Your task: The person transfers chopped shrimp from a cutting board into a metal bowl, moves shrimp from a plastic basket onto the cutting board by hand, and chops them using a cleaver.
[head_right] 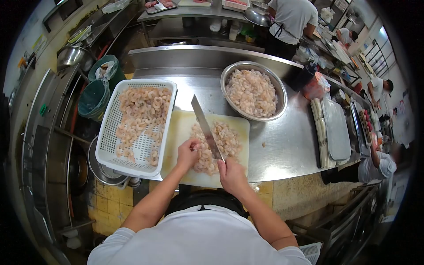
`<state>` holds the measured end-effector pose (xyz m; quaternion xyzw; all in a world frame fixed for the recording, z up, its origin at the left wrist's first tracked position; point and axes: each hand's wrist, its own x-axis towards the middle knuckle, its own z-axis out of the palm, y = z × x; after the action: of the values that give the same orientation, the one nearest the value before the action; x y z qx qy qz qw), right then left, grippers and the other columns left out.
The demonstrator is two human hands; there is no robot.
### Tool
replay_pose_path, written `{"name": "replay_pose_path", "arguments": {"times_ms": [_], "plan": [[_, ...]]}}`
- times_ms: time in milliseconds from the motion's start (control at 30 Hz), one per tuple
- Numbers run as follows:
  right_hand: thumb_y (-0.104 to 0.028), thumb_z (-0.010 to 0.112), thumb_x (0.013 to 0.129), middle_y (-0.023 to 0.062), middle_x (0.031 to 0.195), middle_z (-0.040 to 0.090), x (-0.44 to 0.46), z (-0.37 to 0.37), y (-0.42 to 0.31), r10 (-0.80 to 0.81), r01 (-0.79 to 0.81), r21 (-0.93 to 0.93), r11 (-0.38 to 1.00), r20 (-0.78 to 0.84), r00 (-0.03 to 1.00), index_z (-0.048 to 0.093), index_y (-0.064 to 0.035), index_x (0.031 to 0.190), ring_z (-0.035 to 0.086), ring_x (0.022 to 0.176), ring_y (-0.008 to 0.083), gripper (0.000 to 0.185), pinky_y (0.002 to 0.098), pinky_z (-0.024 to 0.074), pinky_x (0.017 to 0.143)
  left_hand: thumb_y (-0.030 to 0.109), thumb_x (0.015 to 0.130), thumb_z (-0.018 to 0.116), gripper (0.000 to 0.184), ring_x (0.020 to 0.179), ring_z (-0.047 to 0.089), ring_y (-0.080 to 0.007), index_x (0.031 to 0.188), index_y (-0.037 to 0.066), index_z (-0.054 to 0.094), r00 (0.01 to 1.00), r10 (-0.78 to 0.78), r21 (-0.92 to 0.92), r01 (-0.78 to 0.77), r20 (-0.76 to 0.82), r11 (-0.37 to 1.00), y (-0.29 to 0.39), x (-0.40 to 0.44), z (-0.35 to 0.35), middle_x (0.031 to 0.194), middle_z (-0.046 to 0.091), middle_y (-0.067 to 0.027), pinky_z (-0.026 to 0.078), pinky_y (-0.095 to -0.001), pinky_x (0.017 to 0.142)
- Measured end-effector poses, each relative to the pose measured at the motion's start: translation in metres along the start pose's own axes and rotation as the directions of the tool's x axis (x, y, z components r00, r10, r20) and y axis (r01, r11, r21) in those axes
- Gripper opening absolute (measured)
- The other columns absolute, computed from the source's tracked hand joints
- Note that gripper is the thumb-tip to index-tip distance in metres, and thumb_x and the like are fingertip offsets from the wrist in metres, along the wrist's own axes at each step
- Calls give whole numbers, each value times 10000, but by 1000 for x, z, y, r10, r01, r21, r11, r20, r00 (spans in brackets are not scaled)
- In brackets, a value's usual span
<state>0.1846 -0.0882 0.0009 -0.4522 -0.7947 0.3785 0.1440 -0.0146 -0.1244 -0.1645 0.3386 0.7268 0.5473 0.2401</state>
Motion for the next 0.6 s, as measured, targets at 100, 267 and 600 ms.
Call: {"name": "replay_pose_path", "arguments": {"times_ms": [100, 267, 600], "plan": [[-285, 581, 1081, 316, 763, 641, 3, 24, 22, -99, 99, -29, 995, -15, 995, 614, 49, 901, 638, 731, 524, 381, 574, 483, 666, 49, 888, 731, 280, 823, 681, -310, 1166, 25, 721, 995, 54, 5, -53, -85, 999, 1, -7, -14, 1029, 687, -148, 573, -419, 764], [-293, 565, 1084, 328, 816, 664, 14, 55, 56, -15, 26, -157, 987, 72, 997, 614, 58, 890, 647, 788, 535, 404, 590, 493, 719, 38, 913, 713, 286, 838, 669, -278, 1195, 7, 680, 997, 52, 185, -41, -54, 982, -12, -23, -31, 1041, 674, -153, 561, -399, 762], [-316, 550, 1091, 346, 850, 674, 12, 58, 48, -11, 31, -194, 981, 105, 994, 641, 61, 913, 656, 816, 543, 426, 588, 500, 730, 7, 907, 710, 275, 1055, 710, -342, 1176, -15, 658, 975, 198, 69, -192, -96, 979, -23, -59, -42, 1229, 688, -202, 601, -398, 908]]}}
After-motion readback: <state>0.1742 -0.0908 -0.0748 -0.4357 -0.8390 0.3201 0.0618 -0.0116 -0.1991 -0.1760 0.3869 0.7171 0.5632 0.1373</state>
